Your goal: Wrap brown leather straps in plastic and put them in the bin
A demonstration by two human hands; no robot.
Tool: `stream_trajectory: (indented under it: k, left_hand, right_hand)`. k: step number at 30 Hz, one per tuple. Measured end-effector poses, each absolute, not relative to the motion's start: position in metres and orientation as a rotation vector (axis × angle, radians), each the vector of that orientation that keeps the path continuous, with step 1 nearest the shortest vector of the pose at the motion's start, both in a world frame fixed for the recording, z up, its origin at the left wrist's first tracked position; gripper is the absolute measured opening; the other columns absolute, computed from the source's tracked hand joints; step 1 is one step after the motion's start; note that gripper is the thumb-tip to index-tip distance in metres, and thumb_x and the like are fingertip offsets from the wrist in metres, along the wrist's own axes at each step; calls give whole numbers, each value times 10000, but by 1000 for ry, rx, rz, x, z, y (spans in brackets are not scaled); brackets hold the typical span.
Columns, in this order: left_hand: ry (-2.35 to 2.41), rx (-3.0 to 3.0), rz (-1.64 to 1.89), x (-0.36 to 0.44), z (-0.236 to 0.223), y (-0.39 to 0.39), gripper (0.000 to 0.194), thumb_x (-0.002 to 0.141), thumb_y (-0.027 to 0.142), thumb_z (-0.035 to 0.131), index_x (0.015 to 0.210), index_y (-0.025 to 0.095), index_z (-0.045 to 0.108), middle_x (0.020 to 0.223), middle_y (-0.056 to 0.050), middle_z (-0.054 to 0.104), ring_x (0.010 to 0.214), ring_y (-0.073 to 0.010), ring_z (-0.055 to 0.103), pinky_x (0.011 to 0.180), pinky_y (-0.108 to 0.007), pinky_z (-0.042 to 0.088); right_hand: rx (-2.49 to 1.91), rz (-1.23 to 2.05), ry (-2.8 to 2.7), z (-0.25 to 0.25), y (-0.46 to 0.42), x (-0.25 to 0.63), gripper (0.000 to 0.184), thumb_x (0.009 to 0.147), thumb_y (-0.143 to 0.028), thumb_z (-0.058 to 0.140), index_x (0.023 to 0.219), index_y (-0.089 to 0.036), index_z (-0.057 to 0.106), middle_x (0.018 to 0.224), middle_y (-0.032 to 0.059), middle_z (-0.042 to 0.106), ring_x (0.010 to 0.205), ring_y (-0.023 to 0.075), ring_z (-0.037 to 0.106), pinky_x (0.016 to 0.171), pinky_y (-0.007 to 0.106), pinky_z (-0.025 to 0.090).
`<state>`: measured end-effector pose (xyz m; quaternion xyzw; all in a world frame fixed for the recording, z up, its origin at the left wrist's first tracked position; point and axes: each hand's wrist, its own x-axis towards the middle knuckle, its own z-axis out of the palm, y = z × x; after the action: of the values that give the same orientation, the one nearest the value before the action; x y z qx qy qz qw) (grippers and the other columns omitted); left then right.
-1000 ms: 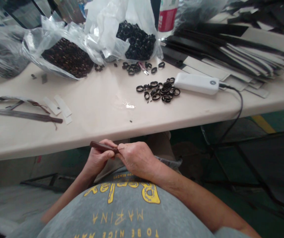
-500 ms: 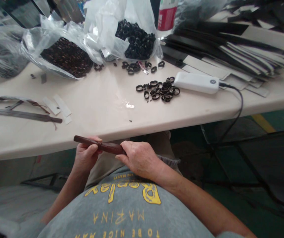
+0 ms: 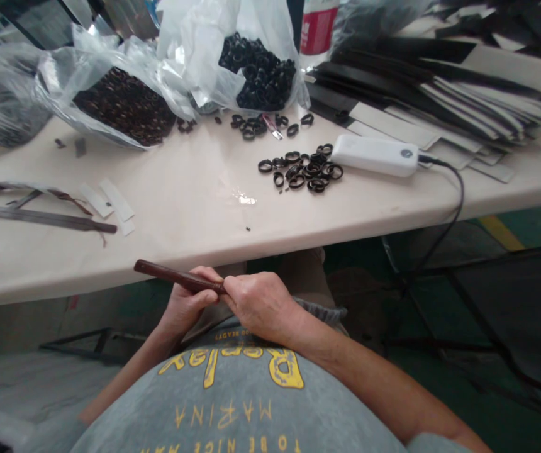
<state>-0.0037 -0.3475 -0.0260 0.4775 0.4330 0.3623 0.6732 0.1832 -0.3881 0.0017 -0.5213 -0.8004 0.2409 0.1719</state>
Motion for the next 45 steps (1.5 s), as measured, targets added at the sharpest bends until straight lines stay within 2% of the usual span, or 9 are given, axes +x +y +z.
stream_trajectory:
  k: [6, 10, 13, 17, 20, 28, 35, 40, 45]
  left_hand:
    - [938, 1063, 835, -2, -32, -348, 306, 635, 342, 885, 875, 195, 766, 791, -27, 730, 719, -151, 643, 693, -233, 524]
    - [921, 984, 878, -5, -31, -345, 410, 650, 434, 864, 961, 186, 766, 784, -39, 720, 638, -138, 624, 625, -236, 509]
    - [947, 976, 958, -6, -28, -342, 396, 657, 480, 840, 893, 171, 763, 756, -32, 684, 577, -122, 577, 558, -231, 472]
    - [965, 1068, 982, -8, -27, -339, 275, 677, 416, 825, 719, 169, 712, 696, -8, 622, 584, -122, 543, 560, -233, 441]
    - [1045, 1155, 971, -10, -27, -338, 254, 715, 382, 796, 653, 170, 669, 619, 5, 585, 566, -121, 507, 547, -228, 408]
    - [1180, 1299, 1023, -10, -23, -338, 275, 791, 394, 725, 649, 164, 676, 615, 1, 609, 572, -131, 540, 551, -235, 444]
    - [1277, 1224, 1176, -21, -29, -331, 271, 776, 401, 753, 689, 150, 699, 621, 0, 646, 552, -125, 565, 541, -230, 455]
    - [1308, 1268, 1207, -25, -32, -328, 307, 772, 425, 756, 671, 142, 692, 608, -4, 635, 551, -127, 557, 533, -229, 454]
    - [1160, 1300, 1213, -24, -37, -328, 246, 809, 366, 735, 691, 153, 704, 651, -11, 638, 602, -130, 556, 571, -233, 455]
  right_hand:
    - [-1494, 648, -2199, 0, -385, 183, 285, 1017, -327, 504, 823, -152, 618, 762, 51, 696, 665, 168, 621, 584, 293, 287]
    - [-1556, 753, -2176, 5, -383, 185, 298, 1023, -358, 496, 835, -159, 615, 770, 42, 701, 654, 159, 616, 581, 287, 277]
    - [-1582, 890, -2173, 10, -383, 186, 296, 1017, -373, 503, 840, -163, 614, 756, 33, 695, 642, 157, 608, 575, 283, 264]
    - [-1579, 965, -2187, 13, -383, 188, 247, 989, -368, 556, 870, -164, 629, 785, 34, 692, 680, 163, 611, 591, 274, 286]
    - [-1562, 958, -2194, 12, -383, 189, 195, 982, -329, 572, 924, -157, 643, 842, 44, 695, 735, 170, 620, 618, 266, 321]
    - [-1598, 994, -2253, 8, -380, 193, 231, 992, -308, 559, 838, -168, 658, 764, 23, 683, 704, 156, 606, 595, 255, 295]
    - [-1618, 952, -2304, -1, -382, 203, 232, 990, -322, 570, 835, -166, 648, 765, 23, 680, 677, 149, 590, 589, 262, 259]
    - [-1658, 1000, -2305, -9, -386, 216, 193, 980, -291, 585, 842, -171, 648, 756, 16, 664, 690, 151, 588, 600, 248, 274]
    - [-1682, 1108, -2251, -8, -391, 224, 162, 964, -269, 590, 853, -173, 660, 768, 19, 664, 713, 161, 599, 616, 241, 314]
